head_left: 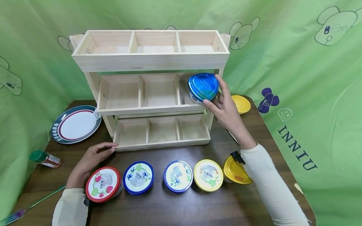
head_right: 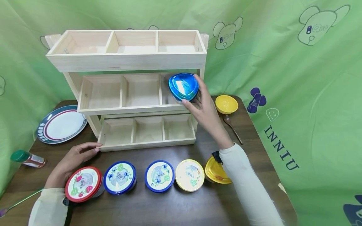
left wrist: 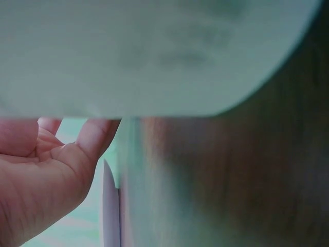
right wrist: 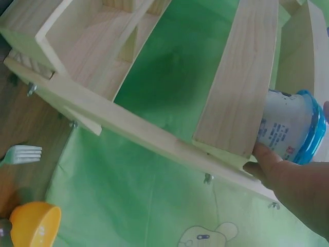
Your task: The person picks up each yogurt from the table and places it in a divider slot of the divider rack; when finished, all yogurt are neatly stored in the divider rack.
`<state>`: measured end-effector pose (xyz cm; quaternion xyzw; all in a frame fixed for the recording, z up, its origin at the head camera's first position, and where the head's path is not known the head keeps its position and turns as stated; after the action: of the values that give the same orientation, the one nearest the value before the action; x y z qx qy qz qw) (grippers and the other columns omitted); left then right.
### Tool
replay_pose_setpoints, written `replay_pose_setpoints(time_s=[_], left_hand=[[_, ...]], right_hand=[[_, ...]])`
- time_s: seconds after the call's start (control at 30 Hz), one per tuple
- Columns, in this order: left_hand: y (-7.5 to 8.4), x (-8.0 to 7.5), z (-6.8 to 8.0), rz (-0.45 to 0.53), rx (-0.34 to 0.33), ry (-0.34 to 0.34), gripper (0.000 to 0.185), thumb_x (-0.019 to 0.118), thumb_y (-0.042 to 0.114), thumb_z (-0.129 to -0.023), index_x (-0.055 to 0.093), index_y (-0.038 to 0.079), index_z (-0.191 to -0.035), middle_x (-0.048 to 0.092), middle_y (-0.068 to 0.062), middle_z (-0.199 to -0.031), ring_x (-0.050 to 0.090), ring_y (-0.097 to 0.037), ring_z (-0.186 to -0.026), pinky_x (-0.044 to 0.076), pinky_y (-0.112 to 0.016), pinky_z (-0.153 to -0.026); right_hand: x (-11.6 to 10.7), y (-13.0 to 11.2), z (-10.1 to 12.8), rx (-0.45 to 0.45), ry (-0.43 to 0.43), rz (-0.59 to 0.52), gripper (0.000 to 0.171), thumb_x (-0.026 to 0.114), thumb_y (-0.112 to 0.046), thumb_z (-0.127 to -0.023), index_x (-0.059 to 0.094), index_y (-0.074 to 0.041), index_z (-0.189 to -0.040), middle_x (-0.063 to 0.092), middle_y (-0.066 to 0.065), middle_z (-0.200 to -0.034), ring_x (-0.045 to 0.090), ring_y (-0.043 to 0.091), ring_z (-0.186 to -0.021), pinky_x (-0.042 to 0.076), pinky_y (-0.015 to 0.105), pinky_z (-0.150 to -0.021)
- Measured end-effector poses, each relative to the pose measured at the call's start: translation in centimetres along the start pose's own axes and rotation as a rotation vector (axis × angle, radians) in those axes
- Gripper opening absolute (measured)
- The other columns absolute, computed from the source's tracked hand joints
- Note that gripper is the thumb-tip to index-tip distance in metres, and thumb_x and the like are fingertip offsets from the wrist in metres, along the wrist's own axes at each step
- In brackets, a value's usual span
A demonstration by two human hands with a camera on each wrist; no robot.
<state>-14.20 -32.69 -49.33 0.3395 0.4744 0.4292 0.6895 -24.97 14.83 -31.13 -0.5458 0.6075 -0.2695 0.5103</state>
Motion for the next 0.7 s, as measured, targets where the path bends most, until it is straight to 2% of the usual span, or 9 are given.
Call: replay_pose_setpoints(time_s=[0.13,0.23,0.33,0.5,0.7], left_hand=[[0.0,0.1,0.0,0.005,0.009,-0.004,0.044,0.065,0.025,-0.111,0.063,0.001,-0.148,0.052,-0.025,-0.156,0.041,-0.041,-0.145,0.042,-0.054,-0.107],[0.0,0.1,0.1,0.012,0.010,-0.008,0.044,0.064,0.025,-0.112,0.062,0.002,-0.149,0.052,-0.025,-0.157,0.041,-0.041,-0.145,0.042,-0.052,-0.106],[-0.1,0.3,0.0,0.009,0.006,-0.012,0.044,0.064,0.026,-0.112,0.062,0.002,-0.149,0.052,-0.025,-0.157,0.041,-0.041,-0.146,0.042,-0.052,-0.106],[-0.1,0.4,-0.1,-0.001,0.009,-0.011,0.044,0.064,0.025,-0.112,0.062,0.002,-0.149,0.052,-0.024,-0.157,0.041,-0.041,-0.145,0.043,-0.049,-0.105],[-0.1,-0.1,0.1,-0.020,0.017,-0.028,0.044,0.064,0.032,-0.112,0.065,0.007,-0.148,0.057,-0.019,-0.153,0.044,-0.039,-0.142,0.045,-0.050,-0.104]], right_hand=[[-0.6,-0.6,0.4,0.016,0.021,0.023,0.100,0.071,-0.018,-0.106,0.001,-0.033,-0.176,0.012,0.004,-0.182,0.032,0.041,-0.159,0.038,0.059,-0.119],[-1.2,-1.1,0.9,0.064,0.037,0.009,0.104,0.070,-0.024,-0.108,-0.009,-0.042,-0.173,0.014,0.004,-0.181,0.033,0.037,-0.160,0.037,0.058,-0.121],[-2.0,-1.4,1.4,0.099,0.044,-0.008,0.106,0.068,-0.027,-0.109,-0.016,-0.046,-0.170,0.014,0.006,-0.181,0.033,0.036,-0.160,0.034,0.061,-0.122],[-3.6,-2.1,2.0,0.106,0.044,0.017,0.104,0.064,-0.031,-0.110,-0.020,-0.043,-0.170,0.014,0.008,-0.181,0.030,0.037,-0.161,0.031,0.065,-0.122],[-5.6,-2.2,3.1,0.125,0.052,0.063,0.100,0.064,-0.035,-0.110,-0.015,-0.045,-0.171,0.016,0.005,-0.181,0.029,0.035,-0.162,0.033,0.063,-0.122]])
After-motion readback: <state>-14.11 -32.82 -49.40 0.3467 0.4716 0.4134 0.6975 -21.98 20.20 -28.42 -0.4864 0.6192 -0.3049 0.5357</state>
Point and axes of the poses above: each hand's wrist, its own z-axis away from the middle knuckle, its own x-axis out of the palm, y = z × x, the point moved 6 cm from there along -z, towards the middle knuckle
